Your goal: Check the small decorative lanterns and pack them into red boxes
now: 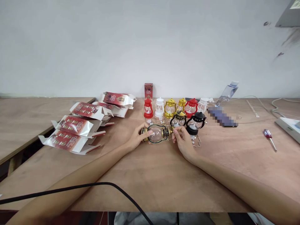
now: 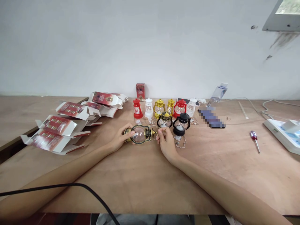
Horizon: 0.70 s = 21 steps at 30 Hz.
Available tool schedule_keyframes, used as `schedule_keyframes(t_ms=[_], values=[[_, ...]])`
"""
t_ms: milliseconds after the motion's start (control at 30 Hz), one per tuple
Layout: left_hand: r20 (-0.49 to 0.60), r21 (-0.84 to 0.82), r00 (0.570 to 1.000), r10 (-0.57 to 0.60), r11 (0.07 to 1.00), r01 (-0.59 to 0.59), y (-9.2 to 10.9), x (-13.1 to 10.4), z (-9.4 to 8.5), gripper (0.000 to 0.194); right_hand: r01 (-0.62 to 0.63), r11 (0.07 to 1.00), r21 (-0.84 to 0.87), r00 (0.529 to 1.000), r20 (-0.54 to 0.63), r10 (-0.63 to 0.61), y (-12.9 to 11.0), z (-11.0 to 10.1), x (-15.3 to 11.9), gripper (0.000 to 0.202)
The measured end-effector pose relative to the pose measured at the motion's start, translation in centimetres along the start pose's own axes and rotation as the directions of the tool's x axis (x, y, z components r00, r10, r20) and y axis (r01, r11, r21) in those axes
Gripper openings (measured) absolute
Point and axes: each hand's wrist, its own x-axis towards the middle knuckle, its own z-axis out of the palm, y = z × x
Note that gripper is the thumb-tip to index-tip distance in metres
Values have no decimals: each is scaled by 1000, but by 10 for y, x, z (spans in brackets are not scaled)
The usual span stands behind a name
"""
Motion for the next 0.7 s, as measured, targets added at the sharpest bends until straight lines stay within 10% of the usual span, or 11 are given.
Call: schedule_keyframes(t_ms=[700], values=[[83, -152, 987, -137, 977, 149, -3, 1, -5, 45, 223, 911, -348, 974, 124, -191, -14, -10, 0, 23]])
